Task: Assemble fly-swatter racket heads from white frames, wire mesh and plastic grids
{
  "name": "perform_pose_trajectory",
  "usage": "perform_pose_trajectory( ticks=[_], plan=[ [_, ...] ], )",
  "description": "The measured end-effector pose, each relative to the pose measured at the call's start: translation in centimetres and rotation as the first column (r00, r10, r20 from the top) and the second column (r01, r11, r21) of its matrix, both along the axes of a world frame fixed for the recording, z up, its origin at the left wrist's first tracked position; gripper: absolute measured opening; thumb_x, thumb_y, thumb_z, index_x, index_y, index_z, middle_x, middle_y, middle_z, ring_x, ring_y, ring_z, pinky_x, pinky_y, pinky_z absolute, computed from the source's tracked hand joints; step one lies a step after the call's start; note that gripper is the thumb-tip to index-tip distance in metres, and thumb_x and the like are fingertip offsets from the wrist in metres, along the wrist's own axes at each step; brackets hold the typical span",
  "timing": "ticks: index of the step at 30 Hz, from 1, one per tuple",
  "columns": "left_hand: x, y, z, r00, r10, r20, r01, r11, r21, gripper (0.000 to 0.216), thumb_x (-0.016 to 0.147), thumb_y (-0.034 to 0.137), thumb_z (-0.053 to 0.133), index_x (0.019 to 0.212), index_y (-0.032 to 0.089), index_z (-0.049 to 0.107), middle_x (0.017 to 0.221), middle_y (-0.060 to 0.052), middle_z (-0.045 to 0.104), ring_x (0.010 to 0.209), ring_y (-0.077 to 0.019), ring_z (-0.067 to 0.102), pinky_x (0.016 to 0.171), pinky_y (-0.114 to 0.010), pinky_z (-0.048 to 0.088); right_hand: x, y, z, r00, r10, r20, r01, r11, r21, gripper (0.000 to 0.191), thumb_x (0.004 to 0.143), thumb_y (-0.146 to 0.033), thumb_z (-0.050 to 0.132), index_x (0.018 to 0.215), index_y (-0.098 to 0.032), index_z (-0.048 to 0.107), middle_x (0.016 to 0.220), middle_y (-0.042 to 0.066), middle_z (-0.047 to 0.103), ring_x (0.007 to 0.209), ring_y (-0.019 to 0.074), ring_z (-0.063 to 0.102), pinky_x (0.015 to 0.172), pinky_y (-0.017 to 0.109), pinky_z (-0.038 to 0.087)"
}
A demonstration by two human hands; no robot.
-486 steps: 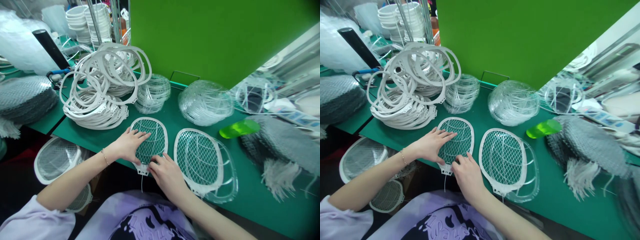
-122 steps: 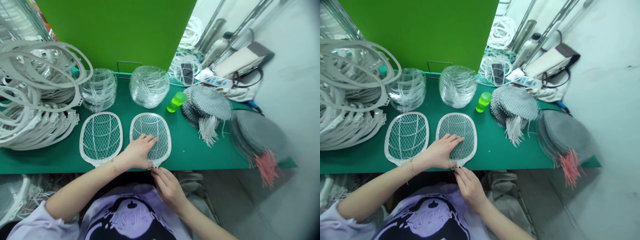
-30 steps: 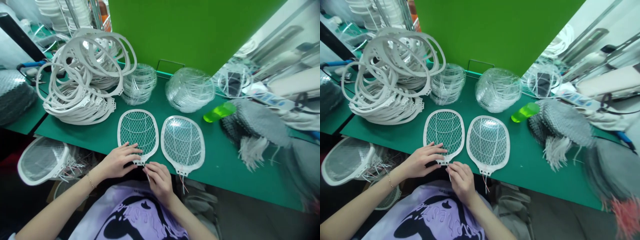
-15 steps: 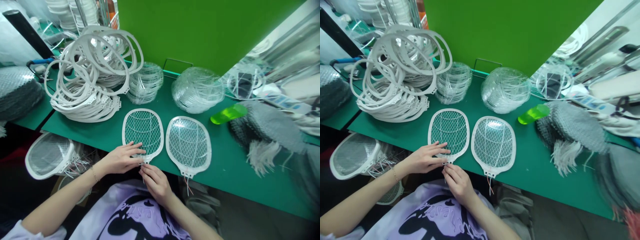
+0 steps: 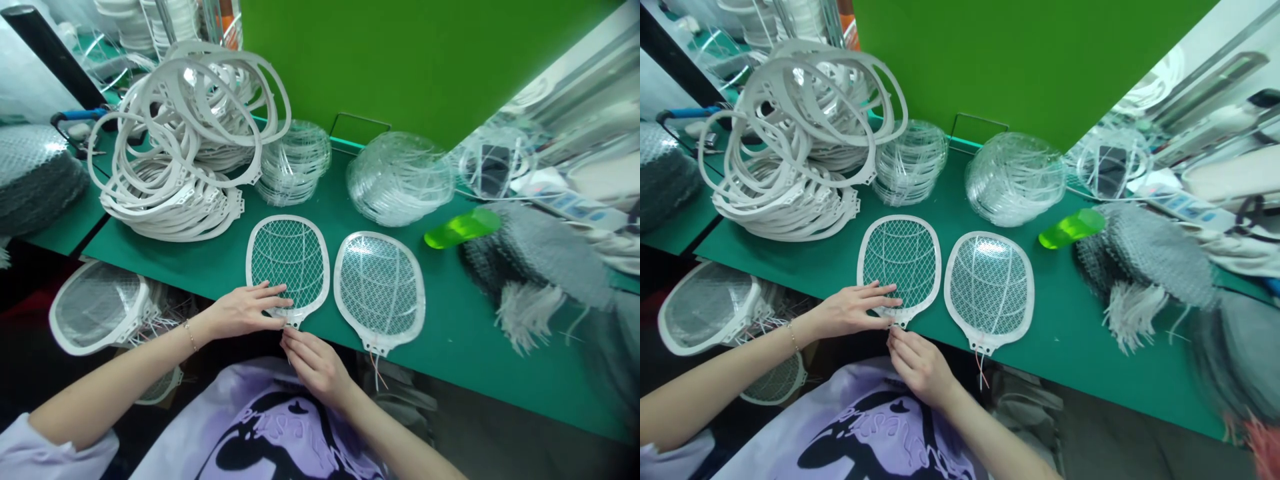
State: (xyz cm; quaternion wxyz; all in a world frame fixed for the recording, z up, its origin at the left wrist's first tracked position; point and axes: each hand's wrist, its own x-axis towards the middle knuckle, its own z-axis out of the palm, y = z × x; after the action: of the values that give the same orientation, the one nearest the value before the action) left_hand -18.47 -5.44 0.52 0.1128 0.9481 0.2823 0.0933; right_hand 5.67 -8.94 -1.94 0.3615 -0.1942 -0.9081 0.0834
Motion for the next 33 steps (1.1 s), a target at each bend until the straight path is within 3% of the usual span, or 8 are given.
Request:
perform_pose_trajectory(
  ticks=[6, 12, 17, 19, 22, 25, 29, 33],
  plan=[
    [0.1, 0.1, 0.4, 1.0, -0.001, -0.016, 0.001, 1.0, -0.001, 0.023, 0.099, 0.015, 0.052, 0.109, 0.028, 0.068, 0.141, -0.004, 0.061, 0.141, -0.0269, 0.045, 0.113, -0.047, 0.043, -0.5, 1.3, 2.1, 0.971, 0.097, 0.218, -0.09, 0.995, -0.039, 0.034, 0.098, -0.006, 0.039, 0.081, -0.012, 0.069, 0.081, 0.009, 0.07, 0.092, 0.0201, 0.068, 0.08, 0.03, 0.057],
    [0.4, 0.3, 0.5, 1.0, 0.005, 0.015, -0.004, 1.0, -0.019, 0.02, 0.099, 0.018, 0.052, 0.112, 0.025, 0.066, 0.137, -0.006, 0.064, 0.137, -0.0307, 0.051, 0.109, -0.049, 0.046, -0.1, 0.7, 2.9, 0.974, 0.066, 0.216, -0.045, 0.994, -0.102, 0.023, 0.095, -0.005, 0.047, 0.089, -0.012, 0.068, 0.087, 0.009, 0.071, 0.095, 0.0194, 0.067, 0.084, 0.03, 0.055],
    [-0.2, -1.6, 2.0, 0.962, 0.172, 0.211, -0.112, 0.957, -0.269, 0.059, 0.088, 0.016, 0.056, 0.145, 0.02, 0.043, 0.14, -0.009, 0.061, 0.137, -0.0278, 0.05, 0.116, -0.048, 0.038, -0.3, 0.4, 7.1, 0.987, 0.142, 0.078, -0.095, 0.898, -0.429, 0.024, 0.088, -0.034, 0.062, 0.106, -0.018, 0.066, 0.101, 0.006, 0.073, 0.092, 0.0198, 0.066, 0.083, 0.034, 0.055],
    [-0.5, -3.0, 2.6, 0.829, 0.392, 0.399, -0.283, 0.909, -0.305, 0.062, 0.087, 0.013, 0.052, 0.148, 0.019, 0.04, 0.143, -0.01, 0.058, 0.136, -0.025, 0.051, 0.117, -0.045, 0.038, -2.2, 0.8, 7.4, 0.996, -0.018, 0.086, 0.053, 0.904, -0.425, 0.029, 0.086, -0.036, 0.063, 0.108, -0.016, 0.065, 0.095, 0.007, 0.071, 0.084, 0.0207, 0.065, 0.074, 0.036, 0.055],
    [-0.4, -5.6, 2.5, 0.256, 0.654, 0.712, -0.631, 0.671, -0.389, 0.041, 0.094, 0.017, 0.048, 0.134, 0.022, 0.056, 0.132, -0.008, 0.062, 0.127, -0.0233, 0.057, 0.108, -0.041, 0.046, -6.3, 1.5, 5.8, 0.908, -0.269, 0.321, 0.347, 0.912, -0.217, 0.03, 0.082, -0.027, 0.07, 0.106, -0.011, 0.065, 0.088, 0.009, 0.069, 0.079, 0.0248, 0.064, 0.065, 0.038, 0.054],
    [0.5, -8.1, 1.7, -0.213, 0.67, 0.711, -0.697, 0.406, -0.591, 0.024, 0.095, 0.027, 0.055, 0.116, 0.022, 0.065, 0.112, -0.005, 0.068, 0.107, -0.0192, 0.066, 0.088, -0.029, 0.056, -8.9, 1.6, 4.4, 0.856, -0.284, 0.431, 0.362, 0.926, -0.109, 0.012, 0.078, -0.007, 0.067, 0.087, -0.014, 0.065, 0.078, 0.006, 0.066, 0.066, 0.0204, 0.062, 0.049, 0.031, 0.047],
    [2.3, -9.1, 1.3, -0.356, 0.851, 0.387, -0.501, 0.176, -0.847, 0.035, 0.087, 0.044, 0.07, 0.111, 0.019, 0.07, 0.102, -0.007, 0.073, 0.092, -0.019, 0.07, 0.077, -0.027, 0.058, -7.0, 1.6, 6.3, 0.957, -0.289, -0.033, 0.274, 0.935, -0.225, 0.014, 0.087, -0.006, 0.059, 0.097, -0.015, 0.065, 0.079, 0.003, 0.066, 0.064, 0.0133, 0.061, 0.05, 0.023, 0.046],
    [4.8, -6.4, 2.5, -0.235, 0.966, 0.108, -0.057, 0.097, -0.994, 0.059, 0.076, 0.057, 0.077, 0.12, 0.02, 0.071, 0.123, -0.011, 0.071, 0.108, -0.0248, 0.069, 0.089, -0.034, 0.058, -3.3, 1.1, 9.0, 0.62, -0.59, -0.516, 0.226, 0.765, -0.603, 0.008, 0.087, -0.015, 0.067, 0.088, -0.021, 0.061, 0.08, -0.001, 0.063, 0.057, 0.007, 0.055, 0.05, 0.018, 0.045]
  ],
)
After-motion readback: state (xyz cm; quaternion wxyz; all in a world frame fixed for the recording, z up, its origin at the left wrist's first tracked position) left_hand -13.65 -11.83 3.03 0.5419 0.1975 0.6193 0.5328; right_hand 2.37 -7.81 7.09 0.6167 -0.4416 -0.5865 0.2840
